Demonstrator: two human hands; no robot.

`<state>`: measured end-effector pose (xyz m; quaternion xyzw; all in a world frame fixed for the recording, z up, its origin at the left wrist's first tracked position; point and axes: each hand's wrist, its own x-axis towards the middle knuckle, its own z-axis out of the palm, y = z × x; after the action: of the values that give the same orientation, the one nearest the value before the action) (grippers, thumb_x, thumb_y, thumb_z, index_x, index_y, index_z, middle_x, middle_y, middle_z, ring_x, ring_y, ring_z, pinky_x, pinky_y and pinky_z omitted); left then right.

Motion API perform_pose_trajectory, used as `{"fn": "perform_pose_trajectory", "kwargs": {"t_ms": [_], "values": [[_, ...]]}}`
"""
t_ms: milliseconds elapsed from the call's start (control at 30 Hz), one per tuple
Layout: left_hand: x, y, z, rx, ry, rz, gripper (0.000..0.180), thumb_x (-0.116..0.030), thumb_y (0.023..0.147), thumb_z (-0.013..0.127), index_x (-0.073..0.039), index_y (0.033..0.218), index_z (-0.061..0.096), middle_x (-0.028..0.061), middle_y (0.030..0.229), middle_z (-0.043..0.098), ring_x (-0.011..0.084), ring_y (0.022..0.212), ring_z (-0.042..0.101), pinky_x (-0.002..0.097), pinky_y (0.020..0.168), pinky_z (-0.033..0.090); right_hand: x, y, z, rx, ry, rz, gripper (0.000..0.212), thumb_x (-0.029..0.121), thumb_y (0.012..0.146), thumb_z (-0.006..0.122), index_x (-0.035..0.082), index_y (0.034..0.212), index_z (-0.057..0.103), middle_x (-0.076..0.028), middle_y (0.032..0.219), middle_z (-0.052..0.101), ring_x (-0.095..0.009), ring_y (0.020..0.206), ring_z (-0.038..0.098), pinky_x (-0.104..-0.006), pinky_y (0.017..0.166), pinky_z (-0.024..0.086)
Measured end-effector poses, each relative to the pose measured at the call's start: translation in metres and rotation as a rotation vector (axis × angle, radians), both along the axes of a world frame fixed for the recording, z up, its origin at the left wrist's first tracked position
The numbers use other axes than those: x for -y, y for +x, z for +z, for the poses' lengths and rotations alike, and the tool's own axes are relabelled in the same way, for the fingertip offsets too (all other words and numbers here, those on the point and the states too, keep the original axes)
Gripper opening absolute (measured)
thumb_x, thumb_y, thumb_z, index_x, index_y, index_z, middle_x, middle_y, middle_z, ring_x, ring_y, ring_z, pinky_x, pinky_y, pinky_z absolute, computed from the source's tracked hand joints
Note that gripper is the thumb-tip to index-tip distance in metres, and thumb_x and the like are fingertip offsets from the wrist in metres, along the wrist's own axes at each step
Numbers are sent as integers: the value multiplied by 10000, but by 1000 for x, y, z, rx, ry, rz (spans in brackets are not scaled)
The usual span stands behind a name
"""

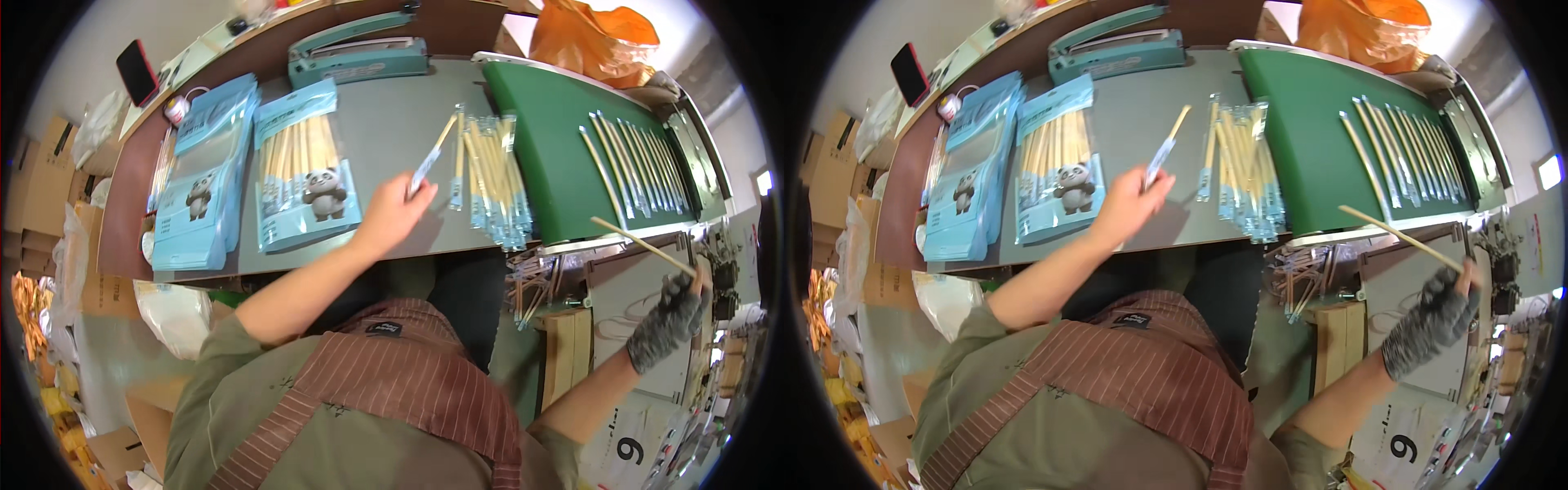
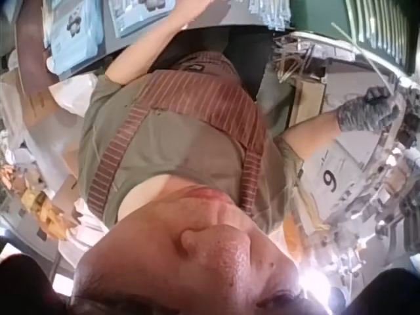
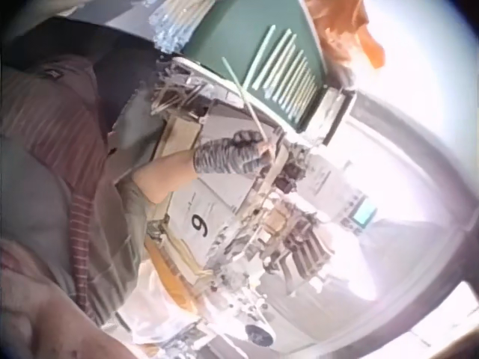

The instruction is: Packaging bundles of chopsticks into plastic bags and then into cardboard boxes on an assembly line.

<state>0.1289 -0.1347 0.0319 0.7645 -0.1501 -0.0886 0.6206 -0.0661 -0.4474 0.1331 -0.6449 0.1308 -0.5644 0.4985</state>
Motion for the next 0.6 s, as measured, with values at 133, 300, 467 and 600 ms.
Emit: {"fn": "perform_pose_trajectory", "kwargs": {"t_ms": [133,300,467,600], "values": [[67,55,-30,361,377,29,214,-199,751,605,-20,855,550,164,763,596,313,706,584,403,610,450,85,-107,-32,41,228,-279,237,240,865,555,26,965,577,5,772,512,-69,632,450,-185,539,359],[34,118,-80,492,488,51,296,-153,706,600,14,941,537,205,855,590,325,803,582,386,692,456,145,-204,-53,297,271,-780,238,261,847,556,51,957,565,-47,846,613,-127,720,570,-233,644,477],[-9,130,-79,175,607,-48,248,-189,742,617,-11,882,515,75,645,512,154,613,515,304,533,420,269,-406,-87,380,255,-1135,120,153,866,501,69,936,549,-74,786,614,-166,628,591,-253,540,480],[21,84,-19,-138,476,33,249,-271,841,566,-63,977,558,-6,649,459,58,558,438,242,459,348,350,-537,-59,-691,474,-1614,254,226,766,541,28,916,592,-88,730,630,-225,573,586,-364,498,453]]}}
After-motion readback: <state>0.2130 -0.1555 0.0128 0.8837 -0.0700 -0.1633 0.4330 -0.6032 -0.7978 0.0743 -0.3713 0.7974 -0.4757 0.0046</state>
